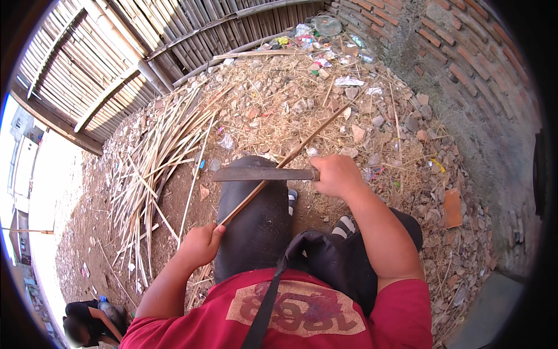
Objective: The person uses a blade to scrape the surface of thin wood strips while seated over a pile of material.
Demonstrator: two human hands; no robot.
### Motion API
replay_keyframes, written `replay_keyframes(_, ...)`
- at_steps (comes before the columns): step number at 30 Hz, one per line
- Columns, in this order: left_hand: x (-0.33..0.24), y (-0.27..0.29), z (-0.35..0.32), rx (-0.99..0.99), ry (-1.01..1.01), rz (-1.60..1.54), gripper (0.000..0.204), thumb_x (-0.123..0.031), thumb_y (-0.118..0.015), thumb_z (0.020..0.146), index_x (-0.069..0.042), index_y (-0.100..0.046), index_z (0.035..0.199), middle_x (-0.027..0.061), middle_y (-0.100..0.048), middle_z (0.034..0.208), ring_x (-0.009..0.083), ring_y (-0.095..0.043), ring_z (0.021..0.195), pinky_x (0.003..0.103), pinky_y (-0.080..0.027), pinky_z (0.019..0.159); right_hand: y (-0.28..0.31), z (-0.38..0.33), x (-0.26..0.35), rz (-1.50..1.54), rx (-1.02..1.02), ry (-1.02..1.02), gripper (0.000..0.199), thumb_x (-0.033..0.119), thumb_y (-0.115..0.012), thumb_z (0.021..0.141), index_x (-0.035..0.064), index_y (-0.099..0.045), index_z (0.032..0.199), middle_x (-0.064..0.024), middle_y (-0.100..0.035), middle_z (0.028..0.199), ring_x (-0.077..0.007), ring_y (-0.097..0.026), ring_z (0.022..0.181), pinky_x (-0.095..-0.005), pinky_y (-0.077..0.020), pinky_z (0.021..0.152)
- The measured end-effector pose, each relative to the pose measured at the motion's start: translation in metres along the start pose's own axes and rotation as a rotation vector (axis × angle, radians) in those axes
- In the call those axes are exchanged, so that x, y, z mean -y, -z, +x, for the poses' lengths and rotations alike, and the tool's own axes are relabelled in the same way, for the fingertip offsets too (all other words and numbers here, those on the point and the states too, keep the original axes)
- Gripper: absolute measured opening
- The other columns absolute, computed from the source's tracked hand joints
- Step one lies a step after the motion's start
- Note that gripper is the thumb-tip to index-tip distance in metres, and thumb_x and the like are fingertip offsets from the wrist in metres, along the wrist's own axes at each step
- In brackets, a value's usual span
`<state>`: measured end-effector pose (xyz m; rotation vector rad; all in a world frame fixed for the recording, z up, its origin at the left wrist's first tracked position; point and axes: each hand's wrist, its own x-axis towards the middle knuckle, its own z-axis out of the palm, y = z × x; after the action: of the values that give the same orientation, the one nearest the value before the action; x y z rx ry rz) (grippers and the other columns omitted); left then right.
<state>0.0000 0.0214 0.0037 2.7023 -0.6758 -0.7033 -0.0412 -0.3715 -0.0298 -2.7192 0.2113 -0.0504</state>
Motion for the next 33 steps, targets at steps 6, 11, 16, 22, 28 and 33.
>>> replay_keyframes(6,-0.014,0.008,0.003,-0.002,-0.02,-0.036,0.048,-0.038,-0.04,0.107,0.003,-0.059,0.091,0.0307,-0.063,0.081,0.0526,-0.061,0.084,0.057,-0.047,0.074,0.012,-0.009,-0.008,0.04,-0.002,-0.131,0.016,0.023,-0.069,0.076,0.0112,-0.067,0.087,-0.0157,-0.068,0.078,-0.0391,-0.067,0.081,-0.0491,-0.0534,0.071)
replay_keyframes(11,-0.004,0.001,0.002,-0.007,-0.024,0.023,0.047,-0.037,-0.04,0.106,0.002,-0.06,0.092,0.0306,-0.064,0.083,0.0518,-0.062,0.086,0.056,-0.048,0.076,0.0,-0.003,0.006,-0.046,-0.007,0.014,0.017,0.022,-0.069,0.075,0.0111,-0.065,0.088,-0.0154,-0.068,0.082,-0.0387,-0.068,0.083,-0.0506,-0.0537,0.073)
replay_keyframes(16,-0.006,0.0,0.007,-0.026,-0.011,-0.038,0.046,-0.038,-0.041,0.106,0.002,-0.06,0.092,0.03,-0.064,0.083,0.0516,-0.062,0.085,0.055,-0.048,0.075,0.013,-0.003,-0.016,0.008,-0.034,-0.143,0.017,0.021,-0.072,0.074,0.0116,-0.065,0.086,-0.014,-0.067,0.076,-0.0376,-0.067,0.076,-0.0491,-0.053,0.07)
replay_keyframes(22,-0.003,0.001,0.006,-0.02,-0.027,0.004,0.046,-0.037,-0.042,0.106,0.002,-0.059,0.09,0.0282,-0.063,0.079,0.0508,-0.062,0.084,0.055,-0.047,0.075,-0.003,-0.008,0.006,-0.072,-0.104,0.086,0.015,0.021,-0.073,0.074,0.0126,-0.065,0.085,-0.013,-0.067,0.075,-0.037,-0.068,0.077,-0.0489,-0.0525,0.069)
replay_keyframes(28,0.001,0.006,0.002,-0.023,-0.075,-0.012,0.048,-0.04,-0.041,0.106,0.001,-0.062,0.092,0.0286,-0.065,0.08,0.052,-0.063,0.082,0.058,-0.049,0.075,0.018,-0.009,-0.017,-0.049,-0.031,-0.173,0.015,0.021,-0.073,0.075,0.0137,-0.067,0.088,-0.0119,-0.07,0.082,-0.0355,-0.07,0.081,-0.0491,-0.0548,0.072)
replay_keyframes(33,-0.001,0.012,0.004,-0.018,-0.049,0.049,0.049,-0.04,-0.042,0.106,0.002,-0.062,0.091,0.0288,-0.066,0.082,0.052,-0.062,0.081,0.058,-0.049,0.074,-0.001,-0.003,0.002,-0.042,-0.014,0.024,0.017,0.022,-0.071,0.078,0.0135,-0.069,0.093,-0.0145,-0.071,0.084,-0.0362,-0.07,0.082,-0.0471,-0.0551,0.073)
